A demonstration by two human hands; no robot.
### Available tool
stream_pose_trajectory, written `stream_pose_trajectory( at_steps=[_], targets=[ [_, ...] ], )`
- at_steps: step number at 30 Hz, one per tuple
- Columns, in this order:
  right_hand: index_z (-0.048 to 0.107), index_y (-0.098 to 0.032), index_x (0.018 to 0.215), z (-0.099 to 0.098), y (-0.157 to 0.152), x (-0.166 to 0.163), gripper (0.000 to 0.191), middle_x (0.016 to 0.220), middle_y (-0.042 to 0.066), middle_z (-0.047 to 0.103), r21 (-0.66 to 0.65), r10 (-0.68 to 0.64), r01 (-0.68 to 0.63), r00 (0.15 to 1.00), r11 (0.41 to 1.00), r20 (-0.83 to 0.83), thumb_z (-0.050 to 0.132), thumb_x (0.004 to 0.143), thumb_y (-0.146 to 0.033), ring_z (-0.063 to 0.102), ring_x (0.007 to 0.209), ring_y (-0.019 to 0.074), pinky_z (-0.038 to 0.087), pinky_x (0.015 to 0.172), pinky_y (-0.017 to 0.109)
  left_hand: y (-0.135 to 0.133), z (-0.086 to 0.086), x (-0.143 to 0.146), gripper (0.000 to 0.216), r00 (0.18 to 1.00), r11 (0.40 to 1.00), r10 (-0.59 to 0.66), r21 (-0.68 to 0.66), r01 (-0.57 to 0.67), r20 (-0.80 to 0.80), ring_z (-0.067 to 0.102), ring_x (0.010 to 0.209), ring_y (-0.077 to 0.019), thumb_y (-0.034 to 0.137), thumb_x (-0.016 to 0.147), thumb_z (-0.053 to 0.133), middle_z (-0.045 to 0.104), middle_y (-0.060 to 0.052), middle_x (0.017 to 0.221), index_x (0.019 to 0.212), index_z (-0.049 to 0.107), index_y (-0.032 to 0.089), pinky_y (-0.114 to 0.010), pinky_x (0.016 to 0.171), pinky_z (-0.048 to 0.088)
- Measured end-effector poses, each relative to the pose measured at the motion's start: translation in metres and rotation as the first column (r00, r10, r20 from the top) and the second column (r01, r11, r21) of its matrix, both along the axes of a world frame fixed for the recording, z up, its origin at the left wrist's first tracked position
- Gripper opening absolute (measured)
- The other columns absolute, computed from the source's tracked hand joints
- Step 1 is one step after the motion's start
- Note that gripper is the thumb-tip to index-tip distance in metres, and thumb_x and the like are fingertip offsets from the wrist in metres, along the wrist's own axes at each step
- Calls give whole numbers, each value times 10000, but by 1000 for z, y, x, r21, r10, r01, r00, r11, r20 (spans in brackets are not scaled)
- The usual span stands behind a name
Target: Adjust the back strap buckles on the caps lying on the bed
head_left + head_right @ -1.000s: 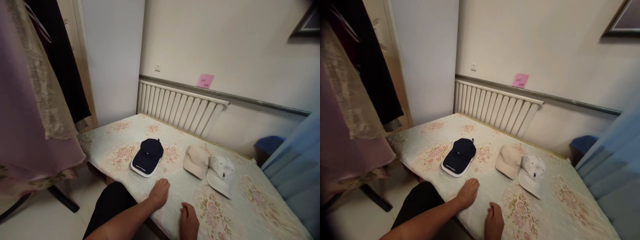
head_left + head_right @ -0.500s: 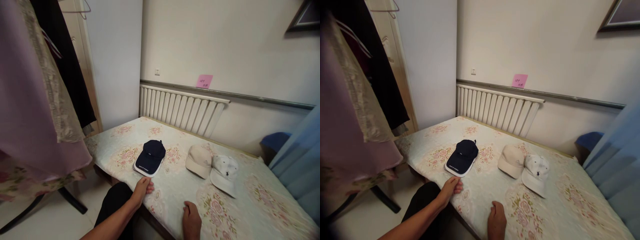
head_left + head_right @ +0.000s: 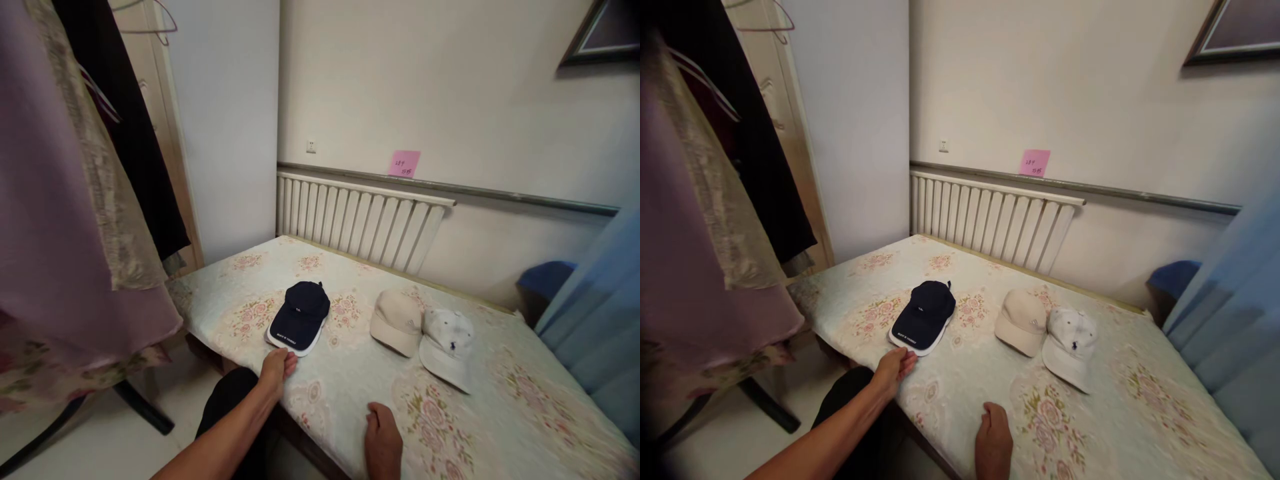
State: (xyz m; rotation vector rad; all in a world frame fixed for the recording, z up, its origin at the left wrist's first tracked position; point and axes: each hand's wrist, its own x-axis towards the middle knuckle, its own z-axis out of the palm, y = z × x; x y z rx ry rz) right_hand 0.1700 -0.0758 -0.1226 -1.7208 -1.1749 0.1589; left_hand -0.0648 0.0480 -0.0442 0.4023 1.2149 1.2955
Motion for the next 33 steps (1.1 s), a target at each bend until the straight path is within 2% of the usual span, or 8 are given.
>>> stream_pose_trajectory(
  at_steps=[4, 6, 10, 17, 21, 27, 33],
  targets=[
    [614, -161, 856, -2, 0, 0, 262, 876, 112, 667, -18, 9, -8, 998, 1000, 63, 394, 787, -286, 612, 845, 246, 465, 809, 360, 5, -1, -6, 44, 994, 1000, 0, 11, -1, 109, 676, 683, -164, 125, 793, 564, 658, -78, 742, 829, 539, 128, -278, 667, 551],
    [612, -158, 862, -3, 1, 0, 264, 877, 112, 665, -15, 16, -14, 996, 1000, 82, 388, 795, -281, 613, 848, 243, 464, 813, 354, 9, -1, -7, 37, 987, 1000, 3, 13, -5, 161, 674, 673, -163, 114, 801, 557, 648, -62, 711, 824, 535, 134, -288, 692, 550],
    [610, -156, 865, -5, 2, 0, 263, 880, 115, 663, -25, 18, -16, 994, 1000, 104, 384, 798, -273, 613, 851, 244, 463, 817, 356, 20, 1, -6, 48, 967, 1000, 13, -4, -12, 255, 657, 618, -146, 102, 821, 526, 626, -28, 656, 839, 528, 146, -301, 703, 546],
    [601, -152, 891, -4, 0, -1, 273, 904, 117, 656, -62, 23, -16, 993, 998, 113, 367, 808, -266, 608, 871, 246, 454, 838, 363, 39, 6, -9, 147, 918, 999, -31, -4, 36, 394, 670, 701, -163, 181, 838, 540, 669, -49, 782, 984, 551, 164, -325, 736, 538],
    [600, -154, 887, -3, 0, -3, 271, 898, 115, 657, -55, 23, -17, 993, 998, 116, 365, 805, -261, 609, 868, 244, 458, 831, 362, 50, 12, -11, 191, 904, 999, -41, -7, 48, 425, 671, 683, -165, 203, 827, 566, 676, -45, 777, 1014, 557, 164, -315, 706, 546],
    [600, -172, 874, 1, 1, -4, 259, 879, 100, 664, -36, 4, 0, 993, 999, 117, 370, 809, -270, 619, 847, 241, 466, 812, 360, 67, 29, -6, 203, 898, 999, -41, 20, 36, 437, 660, 598, -146, 133, 813, 569, 674, -32, 720, 1014, 556, 156, -252, 602, 545],
    [598, -185, 857, 2, -1, -5, 239, 856, 87, 665, -25, -2, 5, 993, 1000, 122, 377, 807, -260, 622, 820, 235, 474, 785, 354, 73, 62, 3, 235, 872, 990, -106, 129, 50, 479, 668, 616, -141, 111, 797, 586, 688, -36, 763, 1025, 567, 164, -245, 621, 553]
  ],
)
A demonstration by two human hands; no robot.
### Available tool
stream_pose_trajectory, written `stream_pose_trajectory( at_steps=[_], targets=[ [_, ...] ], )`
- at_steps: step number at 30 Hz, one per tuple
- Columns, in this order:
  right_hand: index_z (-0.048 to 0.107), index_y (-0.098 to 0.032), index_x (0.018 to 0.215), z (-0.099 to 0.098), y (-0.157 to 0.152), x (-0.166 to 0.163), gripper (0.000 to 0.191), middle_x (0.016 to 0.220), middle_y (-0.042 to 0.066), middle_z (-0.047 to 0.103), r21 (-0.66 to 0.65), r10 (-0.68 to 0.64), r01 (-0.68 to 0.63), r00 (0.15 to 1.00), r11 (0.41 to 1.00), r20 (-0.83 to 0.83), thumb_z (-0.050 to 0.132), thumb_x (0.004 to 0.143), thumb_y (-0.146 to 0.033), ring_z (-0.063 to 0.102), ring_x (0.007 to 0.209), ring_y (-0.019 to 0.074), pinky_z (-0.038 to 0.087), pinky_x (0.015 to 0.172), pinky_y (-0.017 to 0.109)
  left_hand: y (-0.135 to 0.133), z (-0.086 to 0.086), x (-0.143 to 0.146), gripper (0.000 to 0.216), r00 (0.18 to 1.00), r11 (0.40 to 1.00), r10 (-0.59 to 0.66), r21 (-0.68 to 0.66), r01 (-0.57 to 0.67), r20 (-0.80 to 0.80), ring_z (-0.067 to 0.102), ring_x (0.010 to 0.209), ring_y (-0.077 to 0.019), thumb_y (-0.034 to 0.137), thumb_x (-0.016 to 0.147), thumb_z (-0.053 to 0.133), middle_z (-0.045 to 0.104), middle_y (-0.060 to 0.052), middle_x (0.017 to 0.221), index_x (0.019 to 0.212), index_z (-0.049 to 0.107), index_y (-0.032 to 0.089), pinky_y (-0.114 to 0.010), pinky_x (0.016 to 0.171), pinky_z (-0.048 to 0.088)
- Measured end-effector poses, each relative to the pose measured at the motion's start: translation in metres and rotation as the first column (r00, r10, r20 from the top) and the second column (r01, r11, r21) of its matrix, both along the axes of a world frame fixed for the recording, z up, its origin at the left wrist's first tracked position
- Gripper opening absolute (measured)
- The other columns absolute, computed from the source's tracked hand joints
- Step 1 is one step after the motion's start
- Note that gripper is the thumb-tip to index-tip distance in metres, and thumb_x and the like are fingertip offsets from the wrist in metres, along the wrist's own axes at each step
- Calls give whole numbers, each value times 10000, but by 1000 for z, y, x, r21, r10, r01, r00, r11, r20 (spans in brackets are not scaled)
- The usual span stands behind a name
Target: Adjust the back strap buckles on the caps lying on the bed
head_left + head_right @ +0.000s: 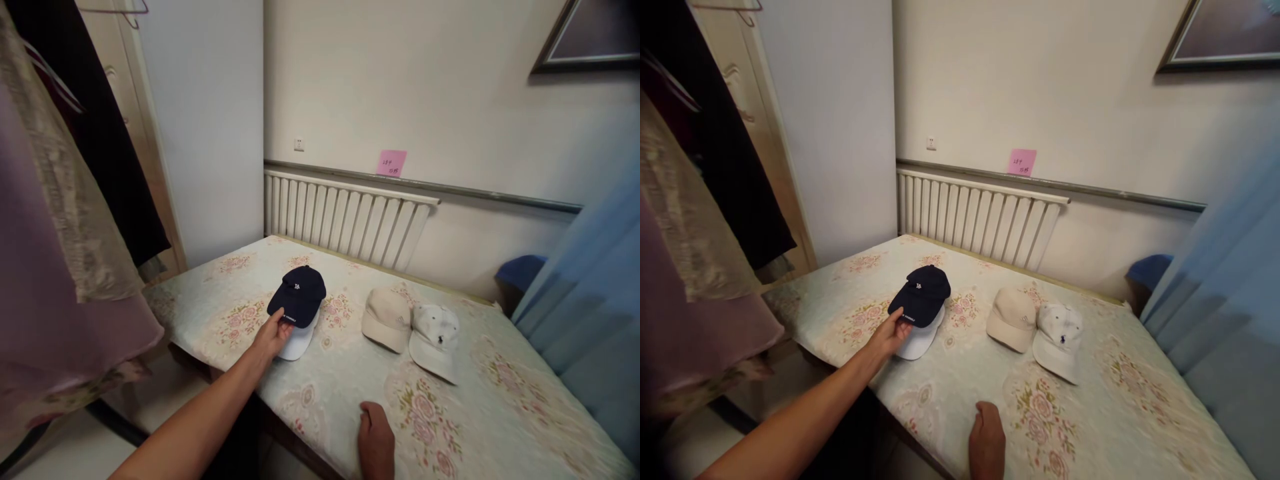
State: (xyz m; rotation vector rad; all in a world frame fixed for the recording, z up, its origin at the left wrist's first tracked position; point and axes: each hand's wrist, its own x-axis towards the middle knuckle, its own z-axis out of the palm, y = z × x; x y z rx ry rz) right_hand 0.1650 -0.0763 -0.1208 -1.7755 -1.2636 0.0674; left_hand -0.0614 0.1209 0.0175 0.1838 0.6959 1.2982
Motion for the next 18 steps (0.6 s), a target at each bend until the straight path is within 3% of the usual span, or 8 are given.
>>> stream_pose_trajectory(
  at_steps=[5, 9, 12, 18],
  targets=[
    [599, -181, 855, 2, 0, -1, 243, 862, 93, 661, 4, 8, -8, 1000, 1000, -11, 371, 811, -254, 617, 834, 237, 469, 798, 362, -21, 20, 14, 251, 995, 991, -77, 113, 69, 68, 679, 770, -163, 112, 787, 598, 700, -66, 898, 1033, 588, 160, -284, 738, 557],
    [607, -182, 858, 5, 0, -1, 247, 860, 90, 664, -2, 16, -16, 1000, 1000, -26, 373, 816, -248, 615, 827, 232, 470, 785, 353, -52, 17, 29, 257, 986, 984, -134, 134, 121, 95, 675, 818, -169, 115, 784, 605, 700, -66, 932, 1036, 593, 162, -298, 777, 549],
    [616, -183, 839, 8, -1, -1, 233, 840, 85, 668, 19, 15, -14, 999, 1000, -40, 394, 804, -245, 617, 802, 224, 473, 762, 337, -81, 2, 42, 259, 978, 982, -178, 76, 170, 107, 676, 778, -155, 114, 782, 608, 705, -41, 909, 1033, 587, 177, -272, 722, 550],
    [628, -183, 837, 15, -2, -1, 230, 841, 84, 668, 35, 52, -48, 991, 998, -123, 411, 790, -239, 608, 808, 222, 457, 767, 330, -133, -51, 63, 245, 959, 955, -267, -104, 277, 99, 672, 847, -181, 142, 759, 644, 699, -68, 959, 994, 576, 161, -290, 774, 526]
  ],
)
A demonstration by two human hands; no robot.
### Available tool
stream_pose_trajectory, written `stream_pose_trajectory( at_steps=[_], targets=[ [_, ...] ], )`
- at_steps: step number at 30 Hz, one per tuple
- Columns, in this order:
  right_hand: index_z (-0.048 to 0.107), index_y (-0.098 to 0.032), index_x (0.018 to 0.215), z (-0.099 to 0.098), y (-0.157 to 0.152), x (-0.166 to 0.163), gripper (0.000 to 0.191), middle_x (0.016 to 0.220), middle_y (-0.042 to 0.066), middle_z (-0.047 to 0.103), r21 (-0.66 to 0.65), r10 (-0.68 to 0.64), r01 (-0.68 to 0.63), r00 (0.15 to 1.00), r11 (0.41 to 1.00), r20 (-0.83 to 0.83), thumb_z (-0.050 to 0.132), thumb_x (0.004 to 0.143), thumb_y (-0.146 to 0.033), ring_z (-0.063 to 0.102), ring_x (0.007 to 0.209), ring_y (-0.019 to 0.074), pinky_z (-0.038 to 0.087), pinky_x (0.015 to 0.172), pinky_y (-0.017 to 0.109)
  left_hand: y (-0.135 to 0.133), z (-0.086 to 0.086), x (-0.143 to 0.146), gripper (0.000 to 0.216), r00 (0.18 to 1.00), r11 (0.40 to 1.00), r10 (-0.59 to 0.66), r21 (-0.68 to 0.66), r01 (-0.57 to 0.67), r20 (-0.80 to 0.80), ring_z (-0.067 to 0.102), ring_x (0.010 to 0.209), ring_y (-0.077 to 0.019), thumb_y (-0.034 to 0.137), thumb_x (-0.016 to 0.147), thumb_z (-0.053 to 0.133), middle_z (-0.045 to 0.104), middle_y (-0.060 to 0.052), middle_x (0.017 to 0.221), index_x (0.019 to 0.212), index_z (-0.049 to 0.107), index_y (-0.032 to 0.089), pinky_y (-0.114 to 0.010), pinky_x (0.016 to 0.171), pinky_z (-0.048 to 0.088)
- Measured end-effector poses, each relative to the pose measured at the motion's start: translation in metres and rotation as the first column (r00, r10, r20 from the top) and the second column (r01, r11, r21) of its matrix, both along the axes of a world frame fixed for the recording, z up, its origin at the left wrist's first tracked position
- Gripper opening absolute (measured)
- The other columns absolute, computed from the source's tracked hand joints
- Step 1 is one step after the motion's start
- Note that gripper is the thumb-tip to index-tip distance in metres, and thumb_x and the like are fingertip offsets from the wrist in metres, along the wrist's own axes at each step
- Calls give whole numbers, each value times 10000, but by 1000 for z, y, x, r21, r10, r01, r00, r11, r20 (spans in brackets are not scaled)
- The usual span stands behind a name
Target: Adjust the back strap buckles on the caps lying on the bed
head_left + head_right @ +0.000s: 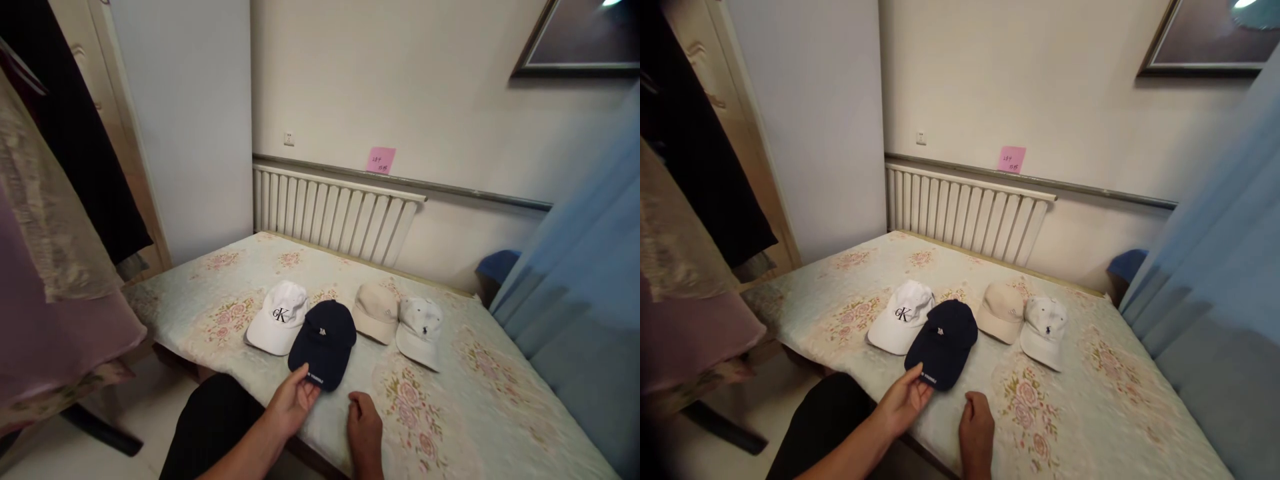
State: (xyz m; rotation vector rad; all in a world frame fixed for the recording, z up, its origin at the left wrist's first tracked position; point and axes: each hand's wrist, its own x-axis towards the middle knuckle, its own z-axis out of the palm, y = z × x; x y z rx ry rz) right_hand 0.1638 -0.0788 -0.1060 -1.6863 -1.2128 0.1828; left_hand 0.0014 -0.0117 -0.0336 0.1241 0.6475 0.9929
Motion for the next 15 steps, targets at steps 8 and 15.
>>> stream_pose_trajectory(
  at_steps=[8, 15],
  targets=[
    [651, -191, 777, 11, -3, 2, 209, 780, 57, 686, 7, -4, 6, 969, 1000, -247, 507, 744, -338, 613, 734, 210, 470, 695, 306, -30, -13, 17, 251, 995, 992, -84, -90, 89, 51, 668, 873, -195, 175, 754, 646, 698, -73, 961, 987, 556, 160, -313, 838, 498],
    [630, -140, 964, 18, -9, 12, 456, 893, 92, 706, -43, 47, -95, 776, 995, -629, 525, 746, -527, 662, 729, 219, 532, 635, 311, -47, -12, 30, 223, 981, 979, -187, -71, 191, 57, 672, 827, -196, 193, 748, 653, 704, -91, 910, 941, 552, 143, -301, 798, 501]
  ],
)
